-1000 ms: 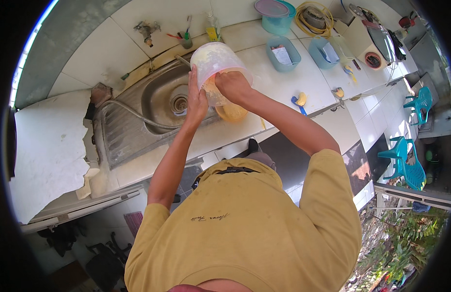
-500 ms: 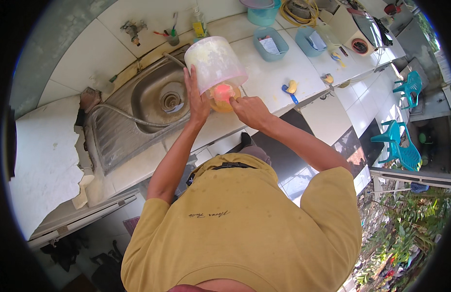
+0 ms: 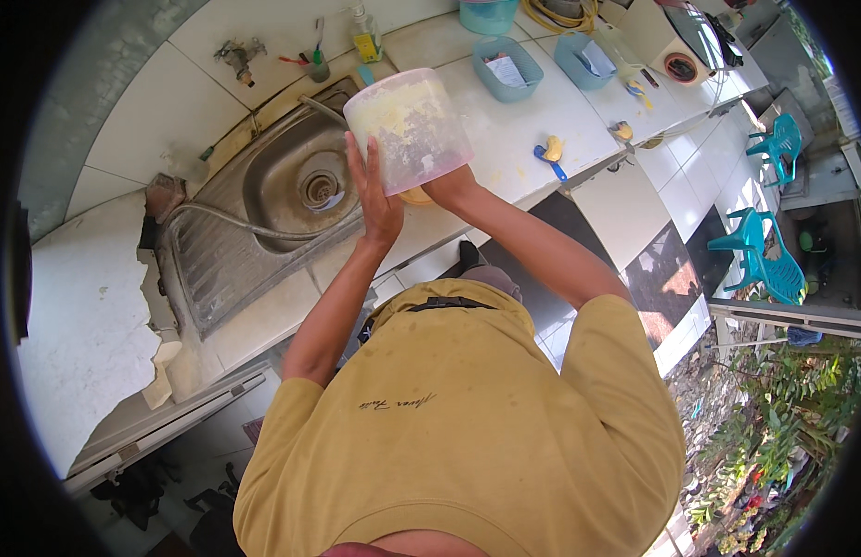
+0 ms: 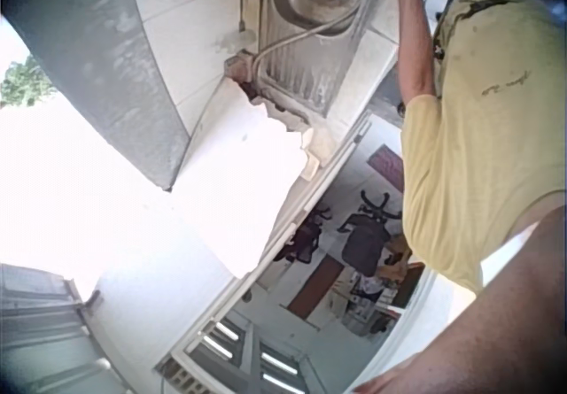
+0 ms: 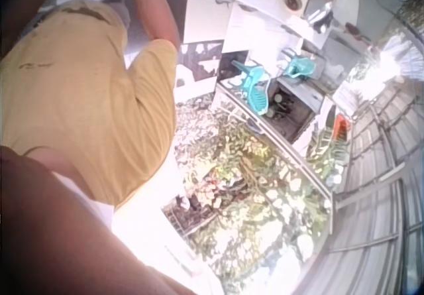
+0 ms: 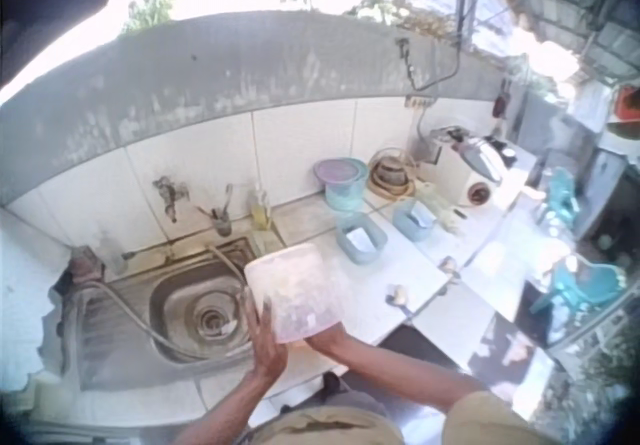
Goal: The person scoops a yellow paste from a small bowl onto a countertop, then rinses the bowl under a tap. They add a white powder from a larger container into the bowl, rinse the bowl again, and mix the contents with a blue spatula. The person briefly walks into an adjacent room, picks up a small container, returns to the kitchen, and continues mixing the paste.
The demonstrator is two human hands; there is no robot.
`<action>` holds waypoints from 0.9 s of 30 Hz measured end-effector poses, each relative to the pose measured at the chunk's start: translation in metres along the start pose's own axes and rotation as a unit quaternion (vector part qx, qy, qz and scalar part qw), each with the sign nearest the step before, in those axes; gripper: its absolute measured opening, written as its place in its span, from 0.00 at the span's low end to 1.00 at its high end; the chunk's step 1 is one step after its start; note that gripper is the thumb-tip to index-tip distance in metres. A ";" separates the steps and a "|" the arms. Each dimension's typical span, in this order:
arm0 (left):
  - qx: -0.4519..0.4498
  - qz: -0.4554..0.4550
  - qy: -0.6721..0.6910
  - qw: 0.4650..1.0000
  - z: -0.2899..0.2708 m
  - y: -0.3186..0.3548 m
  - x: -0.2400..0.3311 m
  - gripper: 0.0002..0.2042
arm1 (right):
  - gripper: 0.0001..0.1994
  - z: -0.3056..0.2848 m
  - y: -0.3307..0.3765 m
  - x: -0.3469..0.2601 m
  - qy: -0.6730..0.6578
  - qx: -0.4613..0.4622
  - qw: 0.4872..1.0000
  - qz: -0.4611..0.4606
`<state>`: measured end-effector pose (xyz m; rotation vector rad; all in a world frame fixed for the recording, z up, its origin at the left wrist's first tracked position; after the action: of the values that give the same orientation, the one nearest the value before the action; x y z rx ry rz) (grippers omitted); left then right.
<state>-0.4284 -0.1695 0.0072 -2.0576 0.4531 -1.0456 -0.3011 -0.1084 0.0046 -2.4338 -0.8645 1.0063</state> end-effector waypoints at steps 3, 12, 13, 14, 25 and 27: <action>0.008 0.017 -0.015 1.000 -0.001 0.009 -0.005 0.27 | 0.17 -0.012 0.028 0.002 0.116 -0.110 0.987 0.007; -0.003 0.113 -0.035 0.993 0.002 0.013 -0.006 0.37 | 0.09 -0.030 0.060 0.007 0.153 -0.167 0.973 0.040; -0.002 0.120 -0.039 0.992 0.000 0.011 -0.007 0.38 | 0.08 -0.030 0.060 0.007 0.140 -0.159 0.975 0.060; -0.002 0.127 -0.044 0.991 -0.001 0.010 -0.009 0.40 | 0.07 -0.030 0.060 0.008 0.127 -0.151 0.977 0.079; -0.016 0.178 -0.021 0.984 0.009 0.048 -0.025 0.45 | 0.22 -0.050 0.121 0.001 0.045 -0.082 0.986 0.141; -0.010 0.165 -0.019 0.986 0.012 0.047 -0.025 0.47 | 0.21 -0.051 0.119 0.002 0.062 -0.091 0.985 0.134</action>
<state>-0.4325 -0.1785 -0.0466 -1.9328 0.7574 -0.8045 -0.2152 -0.2011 -0.0253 -2.7916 -0.6233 0.8839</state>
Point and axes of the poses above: each hand's wrist, its own y-axis away from the middle knuckle, its own z-axis out of the palm, x = y × z, the point moved 3 cm from there along -y, towards the middle knuckle, and after that the axes turned 10 degrees about z, right-handed, at the moved point
